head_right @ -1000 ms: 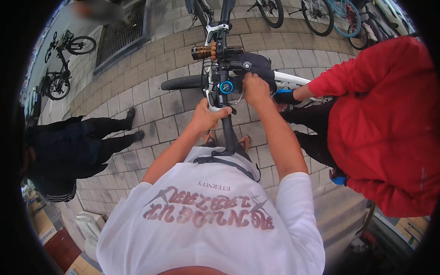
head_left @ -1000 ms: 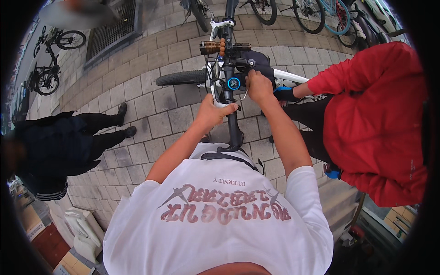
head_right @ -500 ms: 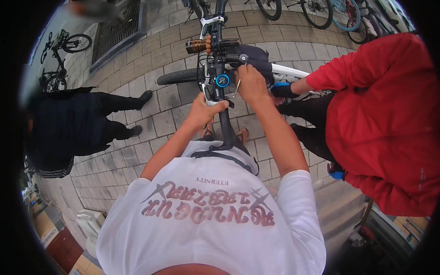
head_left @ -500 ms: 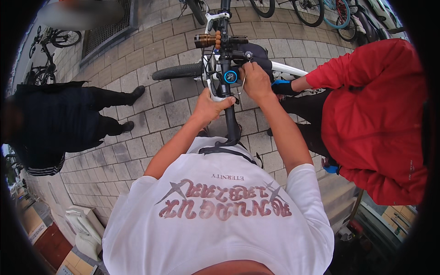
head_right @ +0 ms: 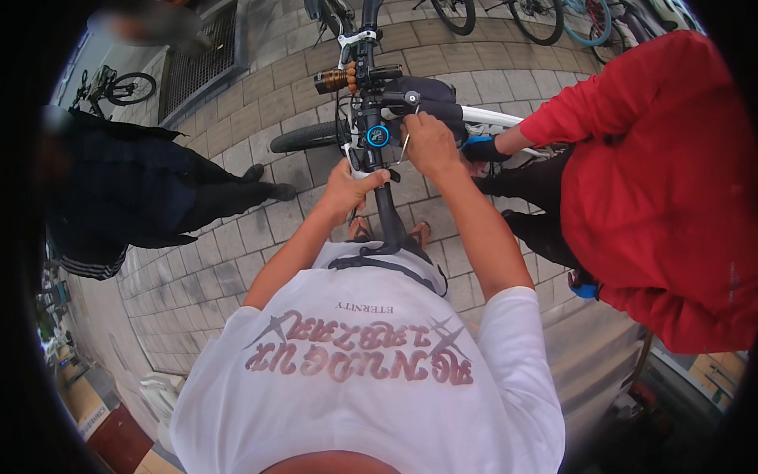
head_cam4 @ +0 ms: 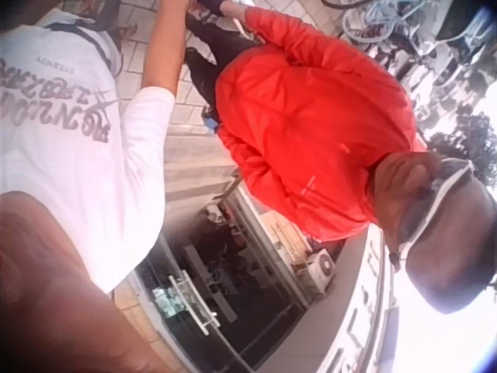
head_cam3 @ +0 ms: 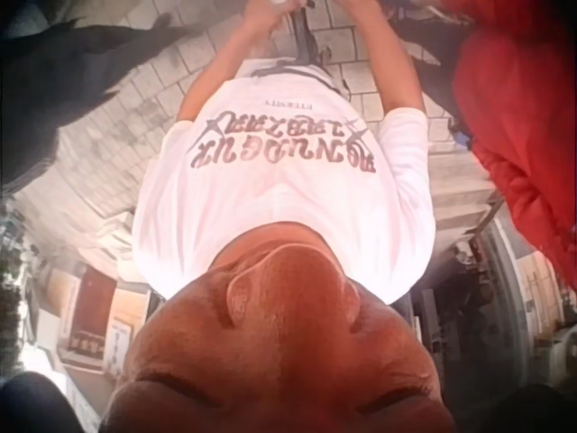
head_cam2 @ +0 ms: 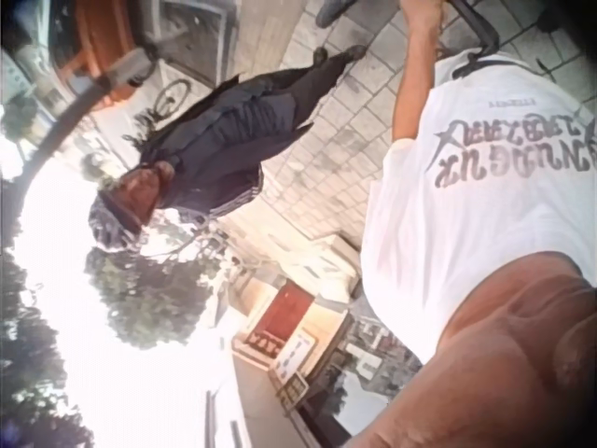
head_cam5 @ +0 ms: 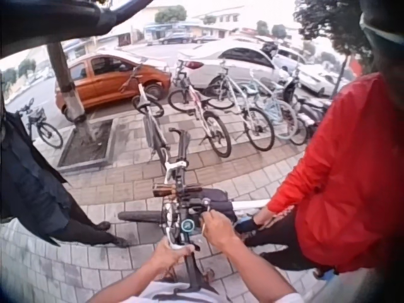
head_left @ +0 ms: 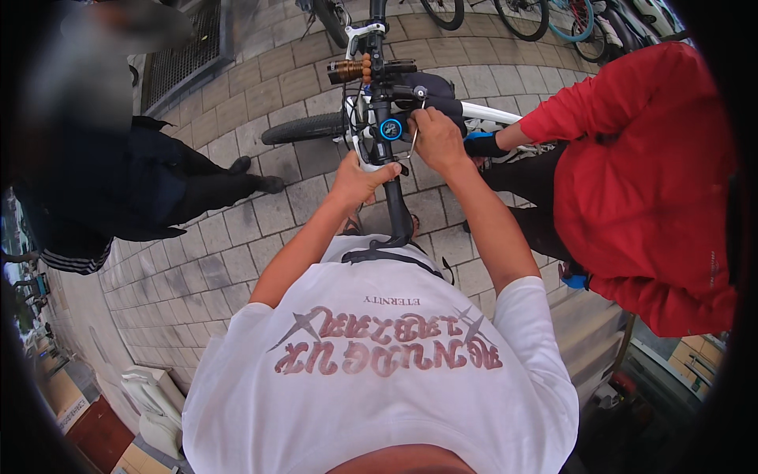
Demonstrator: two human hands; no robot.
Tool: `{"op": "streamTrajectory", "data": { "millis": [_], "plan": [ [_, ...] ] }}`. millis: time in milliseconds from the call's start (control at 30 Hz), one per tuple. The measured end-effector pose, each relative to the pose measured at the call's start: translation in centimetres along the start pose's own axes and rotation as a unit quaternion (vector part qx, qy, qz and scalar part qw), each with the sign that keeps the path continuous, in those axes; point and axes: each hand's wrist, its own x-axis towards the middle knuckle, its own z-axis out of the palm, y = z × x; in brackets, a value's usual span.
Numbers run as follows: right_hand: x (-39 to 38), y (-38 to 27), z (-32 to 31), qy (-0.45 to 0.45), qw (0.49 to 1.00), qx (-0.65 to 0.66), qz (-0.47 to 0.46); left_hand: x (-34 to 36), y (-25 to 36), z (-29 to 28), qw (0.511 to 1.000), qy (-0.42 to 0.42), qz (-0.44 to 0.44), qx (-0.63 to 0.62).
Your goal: The person cuts open a wrapped bicycle tire with a knife, then moves to a bicycle and adjusts the handlebar stem and brake lever with a tool while another person assists. The person works on the handlebar area and interacts with the bike's components.
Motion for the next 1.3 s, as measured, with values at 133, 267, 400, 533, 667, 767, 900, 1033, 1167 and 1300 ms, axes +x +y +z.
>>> {"op": "streamTrajectory", "data": {
  "millis": [133,267,400,533,667,767,900,1033,1167,1300],
  "plan": [
    [-0.6,0.3,0.2,-0.005,1.000,-0.007,-0.005,-0.1,0.2,0.1,1.000,-0.006,-0.002,-0.003],
    [-2.0,0.7,0.1,-0.024,1.000,-0.015,-0.012,0.1,-0.2,-0.1,1.000,-0.011,-0.005,-0.004],
    [-2.6,0.9,-0.7,-0.043,0.999,-0.001,-0.019,0.4,-0.5,-0.1,1.000,-0.019,-0.007,-0.007],
    [-2.3,0.0,-3.4,-0.084,0.995,0.030,-0.052,0.2,-0.4,-0.1,1.000,-0.014,-0.006,-0.011],
    [-4.2,0.3,-4.3,-0.098,0.993,0.055,-0.046,-0.4,0.4,0.0,1.000,-0.016,-0.007,-0.007],
    [-5.0,0.0,-4.9,-0.121,0.990,0.064,-0.021,-0.5,0.5,0.0,1.000,-0.023,-0.011,-0.016],
    [-5.6,-1.5,-5.3,-0.132,0.987,0.085,0.027,-0.2,0.0,-0.2,1.000,-0.022,-0.013,-0.018],
    [-6.0,-1.3,-4.8,-0.102,0.990,0.090,0.032,-0.1,-0.1,-0.1,0.999,-0.032,-0.013,-0.022],
    [-6.2,-1.4,-4.5,-0.096,0.991,0.089,0.041,0.0,0.1,-0.2,0.999,-0.045,-0.015,-0.023],
    [-6.5,-1.6,-4.2,-0.078,0.990,0.108,0.053,0.3,-0.3,-0.5,0.998,-0.048,-0.025,-0.019]
  ]
}}
